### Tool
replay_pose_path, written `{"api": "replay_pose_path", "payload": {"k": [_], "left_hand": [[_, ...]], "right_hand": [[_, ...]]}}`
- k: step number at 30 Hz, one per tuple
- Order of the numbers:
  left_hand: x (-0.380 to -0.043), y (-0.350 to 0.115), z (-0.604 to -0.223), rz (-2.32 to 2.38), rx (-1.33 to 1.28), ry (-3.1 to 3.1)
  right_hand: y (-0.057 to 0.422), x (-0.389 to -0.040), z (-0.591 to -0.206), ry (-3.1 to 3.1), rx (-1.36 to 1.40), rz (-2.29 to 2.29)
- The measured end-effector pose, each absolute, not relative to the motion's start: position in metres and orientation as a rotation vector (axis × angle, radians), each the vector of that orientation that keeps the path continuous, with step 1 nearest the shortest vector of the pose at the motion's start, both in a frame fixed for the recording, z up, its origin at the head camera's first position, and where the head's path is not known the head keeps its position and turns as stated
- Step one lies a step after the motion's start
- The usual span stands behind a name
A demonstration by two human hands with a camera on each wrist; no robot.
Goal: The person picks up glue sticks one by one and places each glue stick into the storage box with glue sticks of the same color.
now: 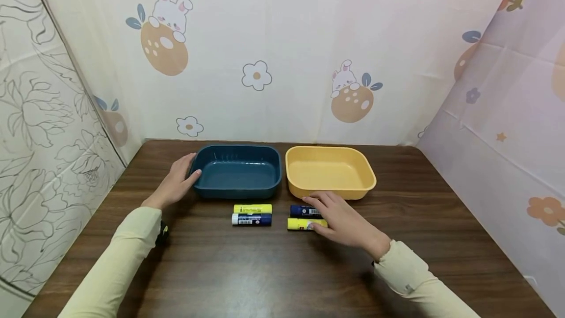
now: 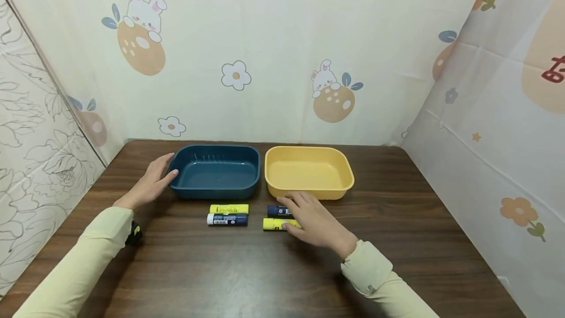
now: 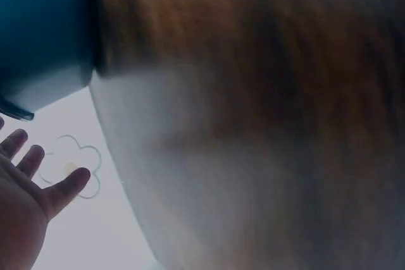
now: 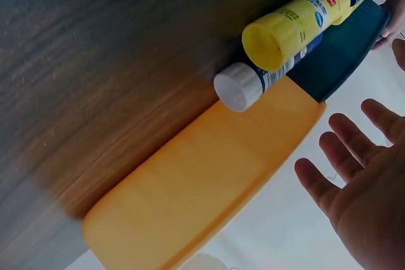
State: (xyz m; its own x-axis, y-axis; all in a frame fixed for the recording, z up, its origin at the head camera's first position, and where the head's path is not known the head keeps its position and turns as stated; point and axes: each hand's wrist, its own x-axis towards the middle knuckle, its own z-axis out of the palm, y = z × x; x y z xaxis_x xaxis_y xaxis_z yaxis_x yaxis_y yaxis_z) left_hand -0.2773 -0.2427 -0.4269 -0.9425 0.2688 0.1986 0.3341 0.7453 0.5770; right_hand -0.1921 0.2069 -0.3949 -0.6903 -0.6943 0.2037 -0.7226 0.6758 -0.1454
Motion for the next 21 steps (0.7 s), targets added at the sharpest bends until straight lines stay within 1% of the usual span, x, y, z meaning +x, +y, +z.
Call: {"api": "replay_pose_path", "payload": {"k": [13, 21], "left_hand": [[-0.283, -0.246, -0.433, -1.113, -0.416, -2.819], [-0.285, -0.247, -0.433, -1.211, -0.436, -2.791]], "right_hand": [[0.201, -0.193, -0.407, -2.747, 1.255, 0.271], [0.198, -0.195, -0.410, -2.768, 1.304, 0.256]]}}
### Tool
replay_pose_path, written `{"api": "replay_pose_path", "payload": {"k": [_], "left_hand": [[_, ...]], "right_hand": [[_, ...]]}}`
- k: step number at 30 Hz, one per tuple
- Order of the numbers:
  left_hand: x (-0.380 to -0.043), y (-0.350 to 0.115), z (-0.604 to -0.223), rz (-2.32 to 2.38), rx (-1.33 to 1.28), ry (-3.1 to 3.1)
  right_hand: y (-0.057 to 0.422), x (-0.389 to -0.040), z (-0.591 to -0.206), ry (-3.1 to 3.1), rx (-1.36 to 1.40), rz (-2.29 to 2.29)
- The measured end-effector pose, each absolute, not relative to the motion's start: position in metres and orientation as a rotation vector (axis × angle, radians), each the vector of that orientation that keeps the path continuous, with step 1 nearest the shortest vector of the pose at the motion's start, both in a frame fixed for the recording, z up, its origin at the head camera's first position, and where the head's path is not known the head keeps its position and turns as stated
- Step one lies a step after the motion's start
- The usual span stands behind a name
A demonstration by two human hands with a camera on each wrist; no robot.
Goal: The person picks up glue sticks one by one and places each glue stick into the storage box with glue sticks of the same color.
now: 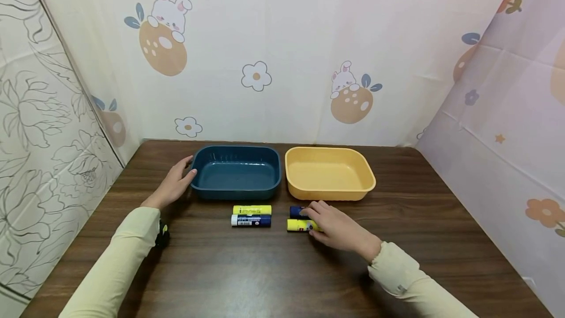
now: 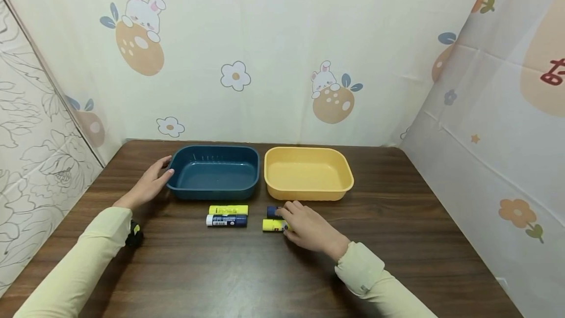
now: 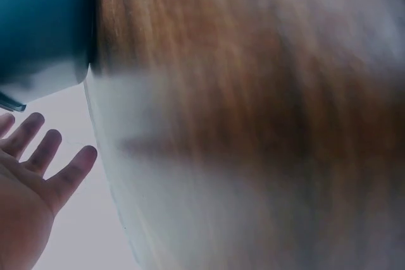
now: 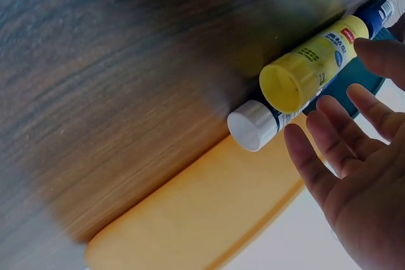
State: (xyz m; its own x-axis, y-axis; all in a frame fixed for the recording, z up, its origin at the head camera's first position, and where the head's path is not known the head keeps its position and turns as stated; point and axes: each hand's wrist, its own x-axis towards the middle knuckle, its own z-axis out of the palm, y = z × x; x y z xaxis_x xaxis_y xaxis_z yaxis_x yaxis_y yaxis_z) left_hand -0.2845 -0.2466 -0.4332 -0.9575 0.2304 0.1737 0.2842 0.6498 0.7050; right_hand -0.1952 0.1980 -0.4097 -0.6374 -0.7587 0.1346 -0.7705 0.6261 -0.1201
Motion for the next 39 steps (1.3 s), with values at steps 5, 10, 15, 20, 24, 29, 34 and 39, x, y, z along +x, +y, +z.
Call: {"api": "replay_pose_path", "payload": {"k": [5, 10, 15, 20, 24, 29, 34, 39], "left_hand": [[-0.285, -0.247, -0.432, -1.216, -0.436, -2.800], [-0.284, -0.247, -0.431, -1.235, -0.435, -2.800], [-0.284, -0.246, -0.430, -1.241, -0.437, -2.808], [-0.284, -0.246, -0.430, -1.249, -0.435, -2.807], [-0.284, -0.245, -0.431, -1.251, -0.428, -2.803], [-0.284, -0.246, -0.432, -1.251, -0.425, -2.807], [-0.284, -0.246, -0.433, -1.246, -0.421, -2.820], [-0.283, -0.247, -0.432, -1.249, -0.408, -2.833]], "right_hand": [[0.197, -0.196, -0.412, -2.776, 1.315, 0.221], [0.197, -0.197, -0.416, -2.754, 1.339, 0.166], [0.196, -0.199, -0.419, -2.739, 1.355, 0.117], [0.196, -0.199, -0.420, -2.750, 1.357, 0.109], [0.195, -0.199, -0.420, -2.764, 1.345, 0.103], [0.194, -0.198, -0.420, -2.755, 1.344, 0.102], [0.194, -0.198, -0.420, -2.719, 1.354, 0.095], [0.193, -0.198, -0.421, -2.680, 1.361, 0.079]]}}
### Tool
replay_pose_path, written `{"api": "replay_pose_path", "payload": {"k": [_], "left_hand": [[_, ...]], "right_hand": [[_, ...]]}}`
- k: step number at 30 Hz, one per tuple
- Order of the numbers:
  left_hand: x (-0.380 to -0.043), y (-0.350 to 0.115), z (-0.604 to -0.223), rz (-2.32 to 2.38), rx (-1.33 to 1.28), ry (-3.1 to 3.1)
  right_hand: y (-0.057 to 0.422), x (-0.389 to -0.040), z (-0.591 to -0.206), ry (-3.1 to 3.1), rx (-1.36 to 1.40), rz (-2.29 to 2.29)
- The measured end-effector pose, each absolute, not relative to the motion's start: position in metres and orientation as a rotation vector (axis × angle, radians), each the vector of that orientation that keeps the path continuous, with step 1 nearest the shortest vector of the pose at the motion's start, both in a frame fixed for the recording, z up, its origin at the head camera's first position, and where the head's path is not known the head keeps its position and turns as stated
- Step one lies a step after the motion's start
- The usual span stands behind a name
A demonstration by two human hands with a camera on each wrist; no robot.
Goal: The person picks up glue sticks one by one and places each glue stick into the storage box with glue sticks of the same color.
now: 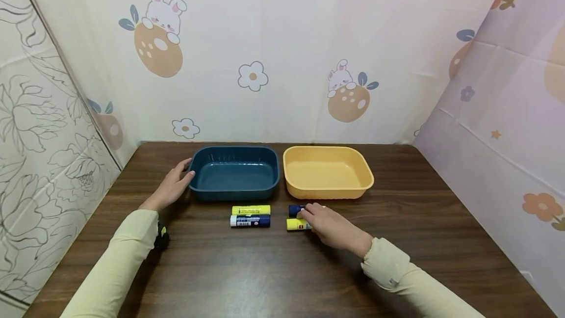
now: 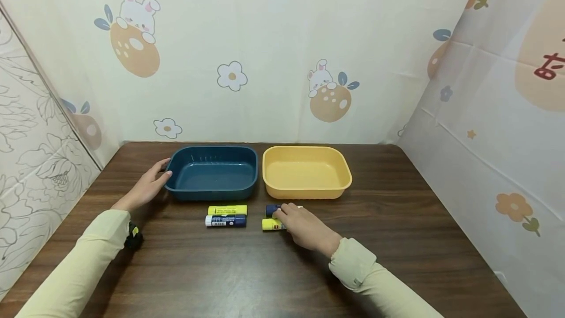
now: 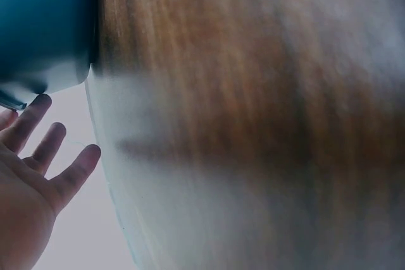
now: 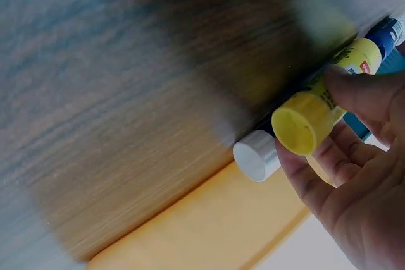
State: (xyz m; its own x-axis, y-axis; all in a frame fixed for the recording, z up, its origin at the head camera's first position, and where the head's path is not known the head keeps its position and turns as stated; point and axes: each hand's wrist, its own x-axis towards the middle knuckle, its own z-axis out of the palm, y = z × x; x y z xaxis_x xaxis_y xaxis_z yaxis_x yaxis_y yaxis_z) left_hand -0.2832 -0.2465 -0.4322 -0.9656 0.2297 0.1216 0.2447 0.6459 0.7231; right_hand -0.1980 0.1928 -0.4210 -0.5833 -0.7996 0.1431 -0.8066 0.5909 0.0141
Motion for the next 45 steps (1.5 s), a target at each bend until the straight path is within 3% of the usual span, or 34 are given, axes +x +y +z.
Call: {"api": "replay_pose_path", "payload": {"k": [10, 25, 45], "left_hand": [[-0.283, -0.247, -0.432, -1.267, -0.411, -2.821], [-0.284, -0.245, -0.430, -1.276, -0.412, -2.813], [-0.281, -0.244, -0.430, -1.285, -0.416, -2.828]], "right_hand": [[0.199, -0.199, -0.396, -2.644, 1.299, 0.169], [0.220, -0.229, -0.355, -2.521, 1.216, 0.235], [0.253, -0.276, -0.348, -2.536, 1.098, 0.230]]}}
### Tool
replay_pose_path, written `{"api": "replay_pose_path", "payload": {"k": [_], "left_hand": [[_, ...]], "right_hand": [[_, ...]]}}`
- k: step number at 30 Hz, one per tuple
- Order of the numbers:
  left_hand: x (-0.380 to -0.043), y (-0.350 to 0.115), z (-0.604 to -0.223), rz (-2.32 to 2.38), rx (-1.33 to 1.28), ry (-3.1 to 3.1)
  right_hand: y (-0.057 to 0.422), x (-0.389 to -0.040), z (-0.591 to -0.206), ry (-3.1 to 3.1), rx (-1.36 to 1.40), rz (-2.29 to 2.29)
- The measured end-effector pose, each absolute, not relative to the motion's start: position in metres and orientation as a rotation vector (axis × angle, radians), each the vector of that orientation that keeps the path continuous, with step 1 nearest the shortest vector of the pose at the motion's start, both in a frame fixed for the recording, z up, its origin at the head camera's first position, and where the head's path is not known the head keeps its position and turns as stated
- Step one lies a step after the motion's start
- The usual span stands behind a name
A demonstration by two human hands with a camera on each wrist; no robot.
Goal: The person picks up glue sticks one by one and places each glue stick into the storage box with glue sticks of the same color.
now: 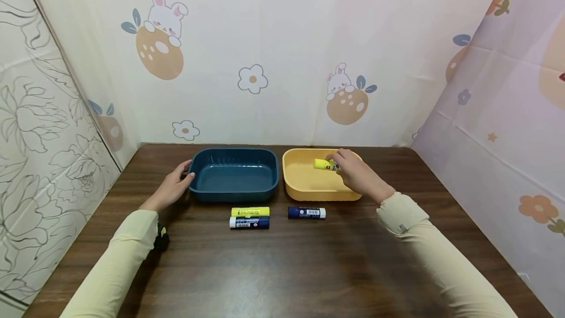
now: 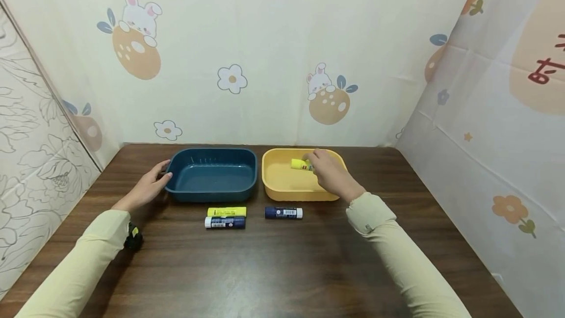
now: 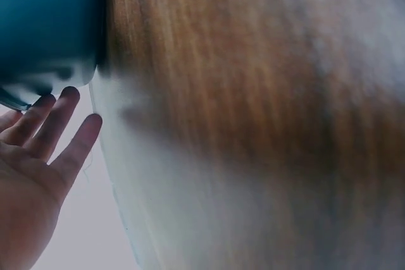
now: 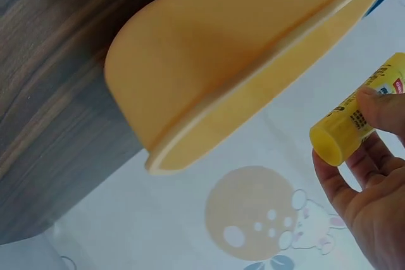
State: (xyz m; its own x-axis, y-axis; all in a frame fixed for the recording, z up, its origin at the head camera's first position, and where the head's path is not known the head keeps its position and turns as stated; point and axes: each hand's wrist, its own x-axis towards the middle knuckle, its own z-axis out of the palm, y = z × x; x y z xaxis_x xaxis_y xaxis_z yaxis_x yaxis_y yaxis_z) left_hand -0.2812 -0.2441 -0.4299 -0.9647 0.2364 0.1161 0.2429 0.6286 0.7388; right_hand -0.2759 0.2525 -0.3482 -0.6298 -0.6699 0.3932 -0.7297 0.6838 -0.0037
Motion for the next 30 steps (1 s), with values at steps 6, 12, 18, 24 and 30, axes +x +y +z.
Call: {"api": "replay_pose_path", "payload": {"k": [6, 12, 18, 24, 30], "left_hand": [[-0.280, -0.243, -0.431, -1.297, -0.416, -2.826], [-0.280, -0.243, -0.430, -1.293, -0.426, -2.818], [-0.280, -0.243, -0.430, -1.301, -0.404, -2.823], [-0.280, -0.244, -0.430, -1.316, -0.406, -2.813], [-0.281, -0.244, -0.430, -1.323, -0.401, -2.813]], "right_hand": [[0.256, -0.289, -0.356, -2.583, 1.058, 0.231], [0.260, -0.300, -0.362, -2.649, 1.004, 0.254], [0.264, -0.309, -0.370, -2.673, 0.982, 0.264], [0.267, -0.317, -0.381, -2.648, 1.006, 0.280], [0.268, -0.323, -0.389, -2.669, 0.989, 0.267]]}}
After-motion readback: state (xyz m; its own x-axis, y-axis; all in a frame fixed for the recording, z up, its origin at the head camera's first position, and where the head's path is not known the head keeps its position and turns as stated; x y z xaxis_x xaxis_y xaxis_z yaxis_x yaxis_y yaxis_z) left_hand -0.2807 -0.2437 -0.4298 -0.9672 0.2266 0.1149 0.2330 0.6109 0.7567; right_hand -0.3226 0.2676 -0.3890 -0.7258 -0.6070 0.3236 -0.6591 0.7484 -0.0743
